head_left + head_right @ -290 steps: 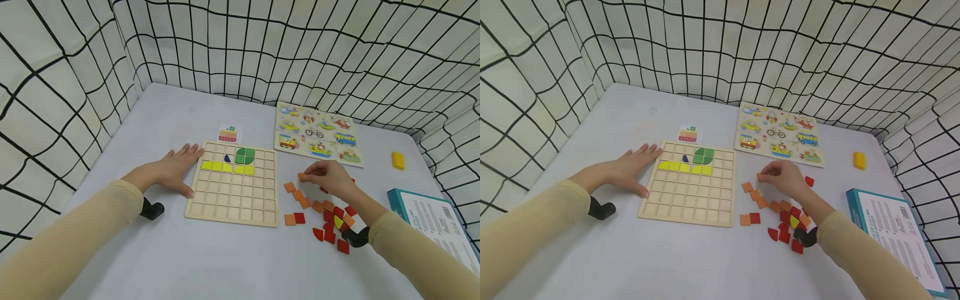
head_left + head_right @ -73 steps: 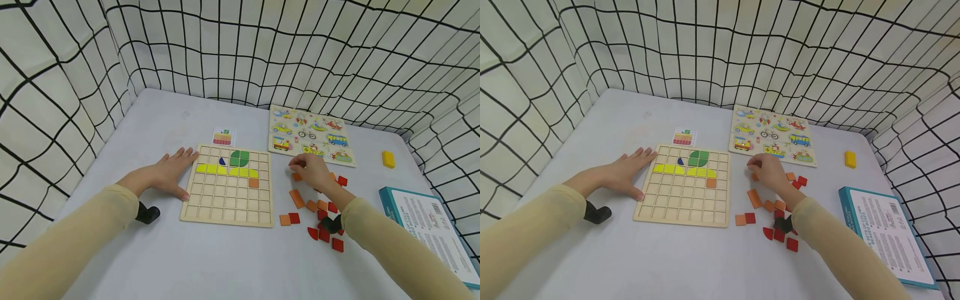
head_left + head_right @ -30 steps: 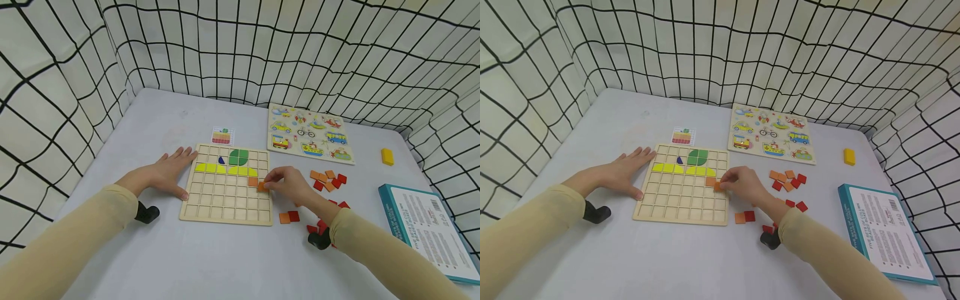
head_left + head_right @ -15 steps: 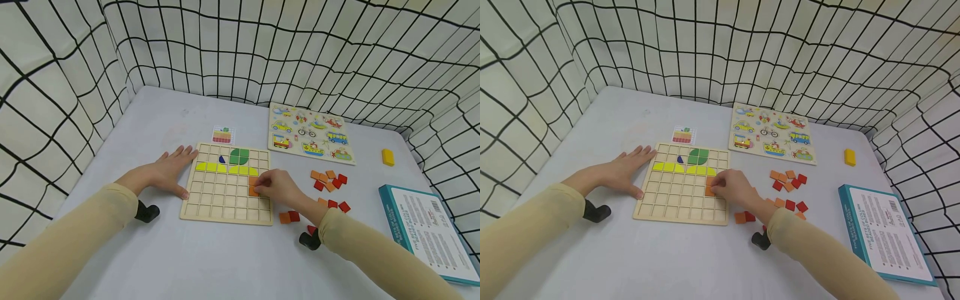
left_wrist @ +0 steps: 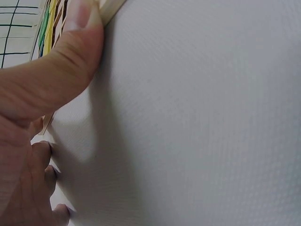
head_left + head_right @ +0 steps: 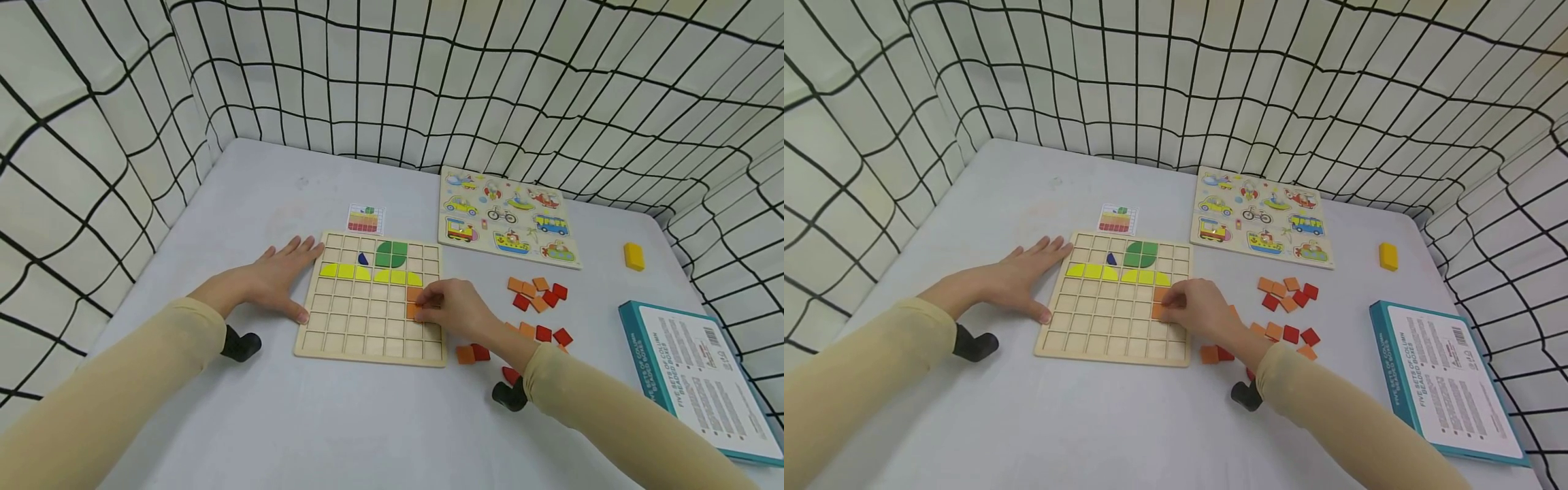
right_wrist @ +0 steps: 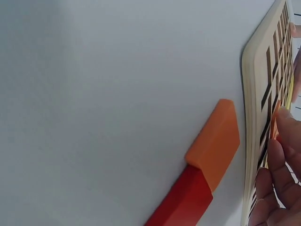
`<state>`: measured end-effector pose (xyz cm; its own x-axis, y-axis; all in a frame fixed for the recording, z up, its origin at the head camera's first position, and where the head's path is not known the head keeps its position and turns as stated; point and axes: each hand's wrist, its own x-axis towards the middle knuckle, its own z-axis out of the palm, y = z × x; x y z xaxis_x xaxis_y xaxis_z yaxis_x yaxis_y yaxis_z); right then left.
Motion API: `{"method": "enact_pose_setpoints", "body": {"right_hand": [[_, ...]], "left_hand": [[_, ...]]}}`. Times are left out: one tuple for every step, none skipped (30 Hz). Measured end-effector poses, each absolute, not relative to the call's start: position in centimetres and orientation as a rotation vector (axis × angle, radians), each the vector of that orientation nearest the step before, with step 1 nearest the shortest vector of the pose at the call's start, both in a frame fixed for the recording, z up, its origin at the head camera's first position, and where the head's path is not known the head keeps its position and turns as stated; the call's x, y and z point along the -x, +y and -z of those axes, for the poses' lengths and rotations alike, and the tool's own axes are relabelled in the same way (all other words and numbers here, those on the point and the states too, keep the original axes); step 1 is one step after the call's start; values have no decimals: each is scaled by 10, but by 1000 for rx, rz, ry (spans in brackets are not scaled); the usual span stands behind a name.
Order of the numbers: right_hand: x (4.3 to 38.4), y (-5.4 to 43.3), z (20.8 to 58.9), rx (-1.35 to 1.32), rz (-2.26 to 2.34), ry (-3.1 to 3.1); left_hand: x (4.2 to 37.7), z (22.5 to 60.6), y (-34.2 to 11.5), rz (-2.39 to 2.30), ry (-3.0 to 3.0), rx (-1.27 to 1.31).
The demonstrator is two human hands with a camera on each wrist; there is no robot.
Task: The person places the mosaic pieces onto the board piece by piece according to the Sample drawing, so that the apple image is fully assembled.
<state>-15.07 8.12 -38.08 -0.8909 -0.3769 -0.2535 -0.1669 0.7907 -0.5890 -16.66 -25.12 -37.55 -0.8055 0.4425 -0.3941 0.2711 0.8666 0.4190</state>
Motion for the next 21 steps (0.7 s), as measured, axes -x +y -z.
{"method": "enact_pose_setpoints", "body": {"right_hand": [[151,81,381,418,809,2622],[151,81,381,421,806,2621],[151,81,381,424,803,2622],[151,81,381,427,801,2623],[151,81,381,428,799,2624],[151,81,381,430,799,2624],[151,81,381,428,802,2623],[151,81,381,428,805,2621],[151,82,381,431,807,2619],[150,82,380,434,811,2614],[150,83,380,435,815,2610],[150,85,379,431,821,2607],[151,86,378,419,827,2603],[151,88,377,407,832,2602],[151,91,376,396,834,2604],[152,94,375,385,843,2605],[153,98,374,370,850,2610],[154,103,372,349,855,2617],[155,108,371,337,859,2622],[156,114,370,330,862,2628],[157,121,369,317,860,2633]], "left_hand": [[166,375,-251,-472,2549,-522],[166,375,-251,-473,2550,-523],[166,375,-251,-474,2550,-524],[166,375,-251,-475,2551,-524],[166,375,-251,-476,2551,-523],[166,375,-251,-476,2552,-523],[166,375,-251,-476,2553,-521],[166,375,-251,-478,2552,-520],[166,375,-251,-478,2552,-520],[166,376,-251,-478,2551,-519],[166,376,-251,-478,2549,-518],[166,377,-251,-479,2549,-519],[166,377,-251,-480,2546,-517],[166,378,-251,-480,2545,-517],[166,378,-251,-478,2546,-516],[166,378,-251,-476,2546,-515],[167,377,-251,-474,2546,-513],[166,377,-251,-473,2547,-513],[166,376,-251,-472,2546,-512],[166,376,-251,-470,2547,-513],[166,375,-251,-469,2547,-514]]}}
